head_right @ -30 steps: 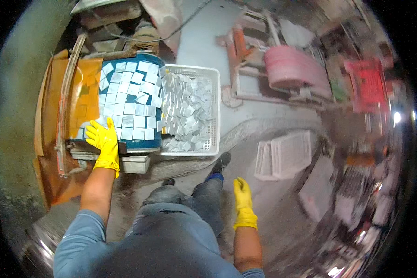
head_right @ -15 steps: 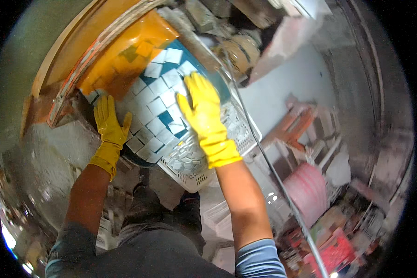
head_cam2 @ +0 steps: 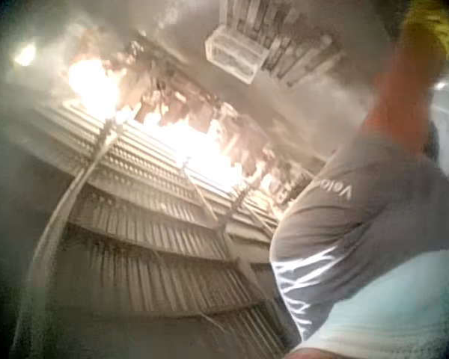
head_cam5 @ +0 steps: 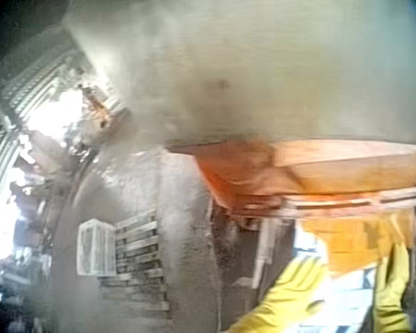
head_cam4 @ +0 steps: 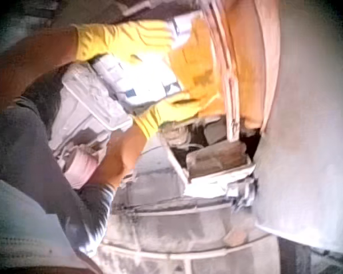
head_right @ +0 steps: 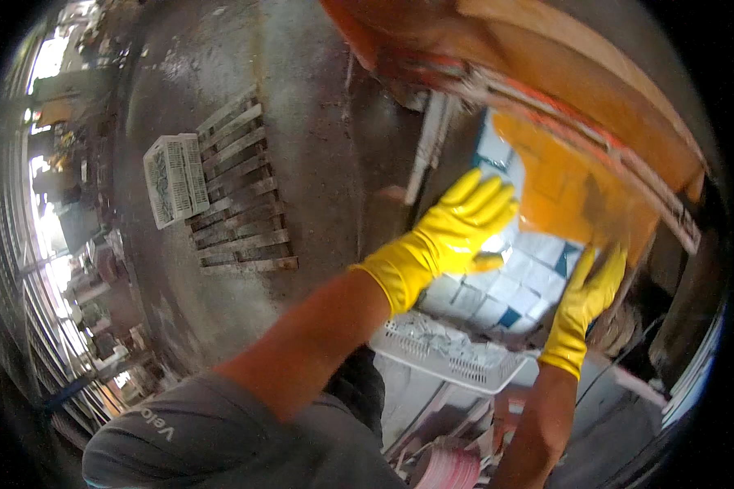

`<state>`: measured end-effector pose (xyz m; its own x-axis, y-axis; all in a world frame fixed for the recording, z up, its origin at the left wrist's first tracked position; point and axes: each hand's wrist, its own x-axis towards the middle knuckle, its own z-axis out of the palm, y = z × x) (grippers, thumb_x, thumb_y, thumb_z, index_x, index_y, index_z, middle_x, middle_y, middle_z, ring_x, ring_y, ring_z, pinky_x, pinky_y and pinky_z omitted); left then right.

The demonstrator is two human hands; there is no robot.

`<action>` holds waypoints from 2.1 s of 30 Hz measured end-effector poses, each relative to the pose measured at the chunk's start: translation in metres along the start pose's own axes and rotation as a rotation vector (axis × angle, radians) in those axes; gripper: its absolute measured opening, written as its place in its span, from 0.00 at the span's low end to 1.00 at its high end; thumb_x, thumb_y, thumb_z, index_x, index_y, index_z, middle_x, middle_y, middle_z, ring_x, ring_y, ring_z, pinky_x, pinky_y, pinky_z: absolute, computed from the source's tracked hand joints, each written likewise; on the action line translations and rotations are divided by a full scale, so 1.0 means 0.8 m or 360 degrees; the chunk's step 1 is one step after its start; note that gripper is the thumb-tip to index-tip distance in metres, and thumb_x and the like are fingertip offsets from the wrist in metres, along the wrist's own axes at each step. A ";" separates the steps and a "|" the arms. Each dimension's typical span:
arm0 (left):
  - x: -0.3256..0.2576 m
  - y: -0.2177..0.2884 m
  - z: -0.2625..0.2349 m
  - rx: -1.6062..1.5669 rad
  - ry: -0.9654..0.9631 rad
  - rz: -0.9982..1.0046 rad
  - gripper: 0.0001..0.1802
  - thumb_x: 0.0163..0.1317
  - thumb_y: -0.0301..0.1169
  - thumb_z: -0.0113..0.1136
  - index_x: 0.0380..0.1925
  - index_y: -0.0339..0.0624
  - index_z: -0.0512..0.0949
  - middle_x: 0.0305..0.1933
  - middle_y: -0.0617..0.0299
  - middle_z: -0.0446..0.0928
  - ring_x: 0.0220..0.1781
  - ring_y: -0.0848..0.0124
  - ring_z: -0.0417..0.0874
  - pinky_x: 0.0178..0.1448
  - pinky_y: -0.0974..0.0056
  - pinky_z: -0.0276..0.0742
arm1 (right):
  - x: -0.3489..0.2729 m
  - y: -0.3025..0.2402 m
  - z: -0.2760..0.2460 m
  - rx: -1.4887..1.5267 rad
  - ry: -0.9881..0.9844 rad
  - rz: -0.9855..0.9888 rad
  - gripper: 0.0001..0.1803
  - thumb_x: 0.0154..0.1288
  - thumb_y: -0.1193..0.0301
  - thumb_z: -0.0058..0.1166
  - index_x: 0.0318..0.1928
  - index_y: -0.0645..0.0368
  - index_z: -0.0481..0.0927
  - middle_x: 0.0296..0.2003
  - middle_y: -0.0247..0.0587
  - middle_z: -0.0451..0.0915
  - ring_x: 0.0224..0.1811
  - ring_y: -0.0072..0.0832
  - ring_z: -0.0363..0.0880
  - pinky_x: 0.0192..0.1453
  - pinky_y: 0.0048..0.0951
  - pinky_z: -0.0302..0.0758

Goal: The person repeatedly lifts and lowers a metal frame over a conveyor of small square tiles, then transfers the tiles into a white plastic basket. The person also moves the basket and places tiles into a blue bin.

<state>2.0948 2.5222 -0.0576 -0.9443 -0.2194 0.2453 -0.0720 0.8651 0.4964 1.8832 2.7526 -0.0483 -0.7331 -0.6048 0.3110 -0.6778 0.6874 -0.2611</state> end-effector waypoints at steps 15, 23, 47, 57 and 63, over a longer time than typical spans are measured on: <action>0.040 -0.007 -0.010 0.0030 0.0118 -0.0283 0.46 0.53 0.56 0.71 0.67 0.37 0.76 0.68 0.42 0.77 0.72 0.42 0.74 0.81 0.39 0.60 | -0.022 0.019 0.030 0.0611 0.0058 0.0356 0.27 0.76 0.71 0.61 0.70 0.69 0.75 0.73 0.53 0.75 0.76 0.41 0.71 0.82 0.42 0.63; 0.073 -0.019 0.019 0.0653 0.0181 0.0000 0.43 0.65 0.60 0.65 0.74 0.48 0.75 0.76 0.42 0.73 0.76 0.43 0.73 0.82 0.37 0.56 | -0.008 0.026 0.024 -0.0155 0.0114 -0.0106 0.42 0.69 0.42 0.61 0.70 0.62 0.77 0.67 0.73 0.75 0.69 0.66 0.74 0.76 0.55 0.66; -0.132 0.153 0.103 0.0515 0.0497 -0.0096 0.41 0.63 0.55 0.70 0.71 0.47 0.76 0.73 0.40 0.74 0.75 0.39 0.71 0.82 0.33 0.53 | -0.184 0.031 -0.021 0.0027 0.0357 -0.0471 0.33 0.69 0.48 0.60 0.67 0.54 0.81 0.64 0.62 0.77 0.64 0.65 0.73 0.70 0.63 0.64; -0.352 0.291 0.161 -0.0150 -0.0499 -0.0309 0.47 0.65 0.50 0.69 0.78 0.37 0.65 0.82 0.33 0.59 0.84 0.38 0.58 0.87 0.39 0.50 | -0.519 0.059 -0.047 0.0189 -0.0782 -0.0111 0.36 0.71 0.52 0.60 0.73 0.56 0.74 0.70 0.62 0.75 0.71 0.64 0.73 0.74 0.56 0.70; -0.307 0.238 0.062 -0.0162 -0.0042 -0.0090 0.40 0.66 0.47 0.70 0.73 0.36 0.73 0.78 0.35 0.67 0.80 0.37 0.66 0.84 0.40 0.56 | -0.654 0.073 -0.100 0.0399 -0.0861 0.0329 0.33 0.69 0.58 0.66 0.70 0.60 0.78 0.67 0.63 0.79 0.71 0.60 0.76 0.77 0.51 0.70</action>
<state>2.2967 2.7631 -0.0648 -0.9479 -0.2531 0.1932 -0.0936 0.8014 0.5908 2.2320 3.1416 -0.1530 -0.7306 -0.6323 -0.2579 -0.4632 0.7364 -0.4931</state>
